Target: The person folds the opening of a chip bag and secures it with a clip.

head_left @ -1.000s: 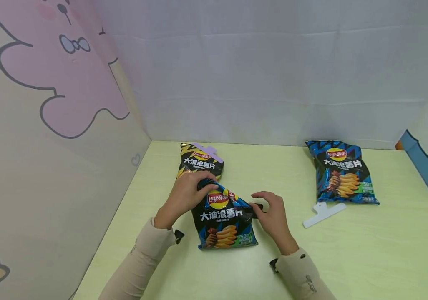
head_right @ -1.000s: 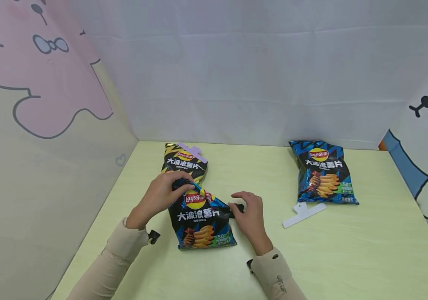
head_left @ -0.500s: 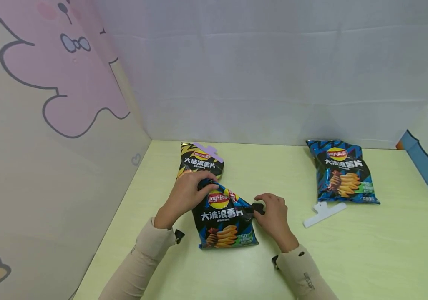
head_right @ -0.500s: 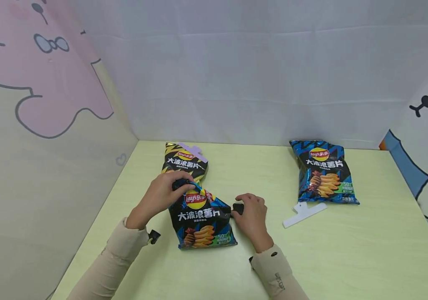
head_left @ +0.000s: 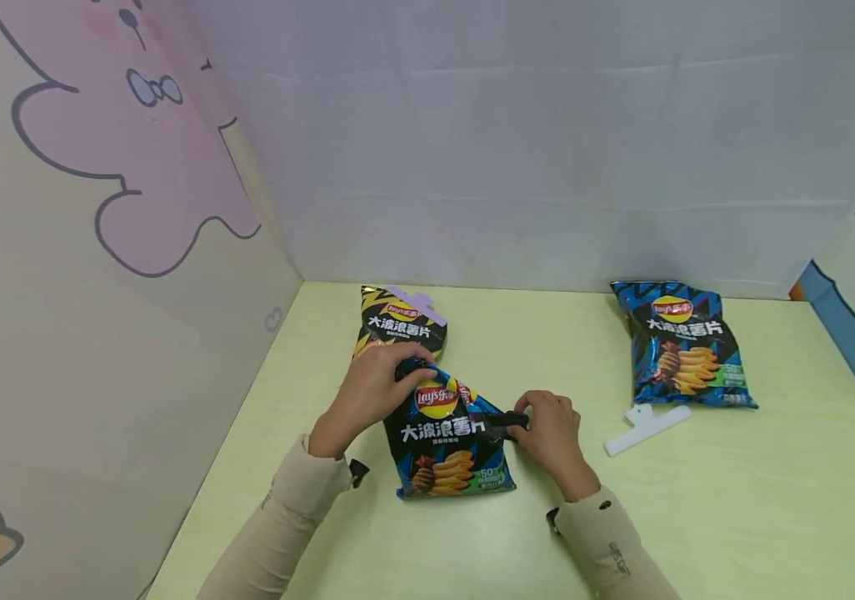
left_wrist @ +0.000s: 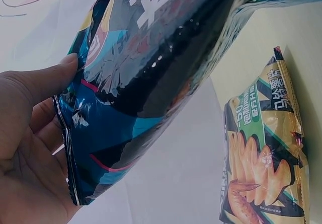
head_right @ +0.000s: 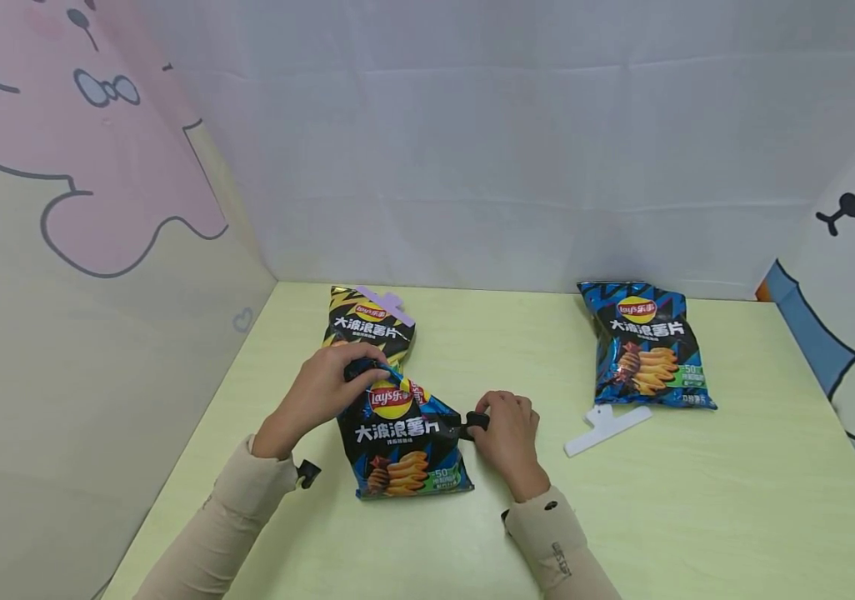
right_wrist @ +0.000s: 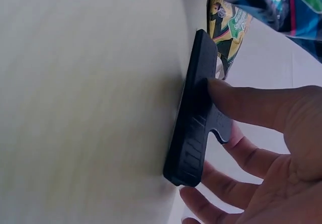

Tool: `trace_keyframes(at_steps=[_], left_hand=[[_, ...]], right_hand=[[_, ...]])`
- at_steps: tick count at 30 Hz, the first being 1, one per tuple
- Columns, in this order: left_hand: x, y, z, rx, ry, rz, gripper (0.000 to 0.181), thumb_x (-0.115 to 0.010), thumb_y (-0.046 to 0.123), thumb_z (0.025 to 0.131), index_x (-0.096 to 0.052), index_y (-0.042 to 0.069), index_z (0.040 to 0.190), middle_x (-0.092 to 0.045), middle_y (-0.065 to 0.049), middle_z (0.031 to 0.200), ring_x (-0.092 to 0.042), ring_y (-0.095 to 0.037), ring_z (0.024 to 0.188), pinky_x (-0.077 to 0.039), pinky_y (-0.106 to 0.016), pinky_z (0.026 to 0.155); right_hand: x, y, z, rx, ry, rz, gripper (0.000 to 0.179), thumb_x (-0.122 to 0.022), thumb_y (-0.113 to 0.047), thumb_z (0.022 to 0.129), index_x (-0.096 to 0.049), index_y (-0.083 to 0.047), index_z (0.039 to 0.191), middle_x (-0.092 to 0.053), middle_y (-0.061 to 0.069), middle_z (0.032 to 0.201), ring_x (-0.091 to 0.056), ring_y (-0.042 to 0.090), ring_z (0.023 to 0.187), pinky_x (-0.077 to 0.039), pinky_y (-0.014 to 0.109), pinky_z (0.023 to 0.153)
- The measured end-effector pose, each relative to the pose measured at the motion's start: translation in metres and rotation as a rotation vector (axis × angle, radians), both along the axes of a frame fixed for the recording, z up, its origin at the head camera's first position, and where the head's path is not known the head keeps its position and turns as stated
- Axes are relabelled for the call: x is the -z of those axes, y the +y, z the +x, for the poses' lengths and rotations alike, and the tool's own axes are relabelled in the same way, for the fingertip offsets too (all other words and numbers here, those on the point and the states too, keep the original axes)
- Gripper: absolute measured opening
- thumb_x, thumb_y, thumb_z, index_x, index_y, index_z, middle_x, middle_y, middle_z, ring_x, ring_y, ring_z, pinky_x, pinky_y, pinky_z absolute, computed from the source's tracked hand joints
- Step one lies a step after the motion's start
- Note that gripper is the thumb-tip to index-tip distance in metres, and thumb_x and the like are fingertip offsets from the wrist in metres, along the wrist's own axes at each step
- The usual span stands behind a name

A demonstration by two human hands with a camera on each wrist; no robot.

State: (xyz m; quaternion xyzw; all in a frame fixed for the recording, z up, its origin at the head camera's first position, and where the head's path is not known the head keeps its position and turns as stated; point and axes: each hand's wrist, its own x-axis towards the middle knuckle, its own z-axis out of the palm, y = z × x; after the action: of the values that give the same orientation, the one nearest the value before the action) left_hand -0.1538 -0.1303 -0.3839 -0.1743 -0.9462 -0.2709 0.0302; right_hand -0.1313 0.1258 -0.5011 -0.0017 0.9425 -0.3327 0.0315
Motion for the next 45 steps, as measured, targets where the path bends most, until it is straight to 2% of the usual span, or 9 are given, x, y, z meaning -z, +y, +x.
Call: trace_keyframes(at_steps=[3, 5, 9, 17, 24, 30, 34, 39, 45], left_hand=[[0.0, 0.0, 0.0, -0.002, -0.005, 0.002, 0.017, -0.074, 0.032, 0.092, -0.074, 0.022, 0.106, -0.078, 0.001, 0.105, -0.067, -0.02, 0.097, -0.055, -0.044, 0.092], [0.0, 0.0, 0.001, -0.003, -0.006, 0.001, 0.016, -0.074, 0.032, 0.092, -0.074, 0.023, 0.105, -0.078, 0.001, 0.106, -0.067, -0.02, 0.098, -0.055, -0.044, 0.092], [0.0, 0.0, 0.001, -0.001, 0.001, 0.0, 0.015, -0.074, 0.032, 0.092, -0.074, 0.024, 0.105, -0.078, 0.002, 0.105, -0.068, -0.019, 0.097, -0.055, -0.044, 0.092], [-0.001, 0.0, -0.001, 0.011, 0.009, 0.002, 0.015, -0.074, 0.032, 0.092, -0.074, 0.023, 0.104, -0.078, 0.002, 0.104, -0.069, -0.018, 0.096, -0.056, -0.044, 0.091], [-0.001, 0.001, 0.0, 0.015, -0.002, 0.001, 0.017, -0.074, 0.033, 0.092, -0.074, 0.022, 0.106, -0.078, 0.001, 0.105, -0.069, -0.018, 0.096, -0.057, -0.043, 0.089], [-0.002, -0.001, -0.001, 0.025, -0.013, 0.01, 0.017, -0.073, 0.032, 0.093, -0.074, 0.023, 0.107, -0.077, 0.001, 0.108, -0.069, -0.019, 0.099, -0.057, -0.044, 0.092], [-0.001, -0.002, -0.002, 0.037, 0.01, 0.017, 0.016, -0.073, 0.031, 0.093, -0.076, 0.023, 0.107, -0.077, 0.002, 0.108, -0.069, -0.02, 0.103, -0.054, -0.046, 0.097], [0.001, -0.001, -0.002, 0.034, 0.015, 0.026, 0.016, -0.073, 0.03, 0.093, -0.077, 0.023, 0.106, -0.077, 0.003, 0.107, -0.068, -0.02, 0.105, -0.053, -0.047, 0.097], [0.001, 0.001, -0.002, -0.007, -0.004, 0.054, 0.017, -0.075, 0.029, 0.091, -0.074, 0.021, 0.107, -0.076, 0.001, 0.109, -0.066, -0.021, 0.109, -0.053, -0.049, 0.099]], right_hand=[[-0.002, 0.002, -0.001, -0.014, 0.008, 0.001, 0.018, -0.082, -0.017, 0.082, -0.067, -0.01, 0.09, -0.072, 0.014, 0.098, -0.059, 0.037, 0.098, -0.042, 0.053, 0.087], [-0.003, 0.003, -0.001, -0.023, 0.006, -0.01, 0.016, -0.08, -0.017, 0.083, -0.067, -0.011, 0.089, -0.07, 0.008, 0.084, -0.059, 0.029, 0.082, -0.042, 0.043, 0.077], [-0.004, 0.006, -0.001, -0.034, -0.014, -0.066, 0.014, -0.079, -0.014, 0.084, -0.066, -0.011, 0.087, -0.066, 0.004, 0.077, -0.051, 0.019, 0.069, -0.036, 0.03, 0.066], [-0.011, 0.01, -0.002, 0.012, 0.001, -0.16, 0.013, -0.079, -0.012, 0.084, -0.067, -0.01, 0.089, -0.072, 0.007, 0.085, -0.06, 0.019, 0.074, -0.044, 0.031, 0.065], [-0.011, 0.013, -0.001, 0.039, 0.092, -0.22, 0.041, -0.077, -0.008, 0.086, -0.065, -0.003, 0.125, -0.073, 0.016, 0.104, -0.069, 0.032, 0.095, -0.052, 0.05, 0.088], [-0.013, 0.015, 0.001, 0.069, 0.203, -0.277, 0.029, -0.08, -0.009, 0.085, -0.073, -0.003, 0.112, -0.073, 0.018, 0.107, -0.07, 0.034, 0.094, -0.054, 0.051, 0.088], [-0.017, 0.015, 0.002, 0.088, 0.254, -0.32, 0.027, -0.081, -0.008, 0.083, -0.074, -0.004, 0.109, -0.073, 0.017, 0.105, -0.07, 0.034, 0.092, -0.054, 0.053, 0.087], [-0.022, 0.016, 0.006, 0.102, 0.258, -0.356, 0.026, -0.082, -0.008, 0.082, -0.075, -0.006, 0.107, -0.075, 0.014, 0.104, -0.07, 0.031, 0.091, -0.054, 0.05, 0.086], [-0.029, 0.015, 0.008, 0.091, 0.262, -0.367, 0.025, -0.084, -0.009, 0.081, -0.076, -0.008, 0.104, -0.076, 0.011, 0.101, -0.069, 0.027, 0.089, -0.053, 0.043, 0.085]])
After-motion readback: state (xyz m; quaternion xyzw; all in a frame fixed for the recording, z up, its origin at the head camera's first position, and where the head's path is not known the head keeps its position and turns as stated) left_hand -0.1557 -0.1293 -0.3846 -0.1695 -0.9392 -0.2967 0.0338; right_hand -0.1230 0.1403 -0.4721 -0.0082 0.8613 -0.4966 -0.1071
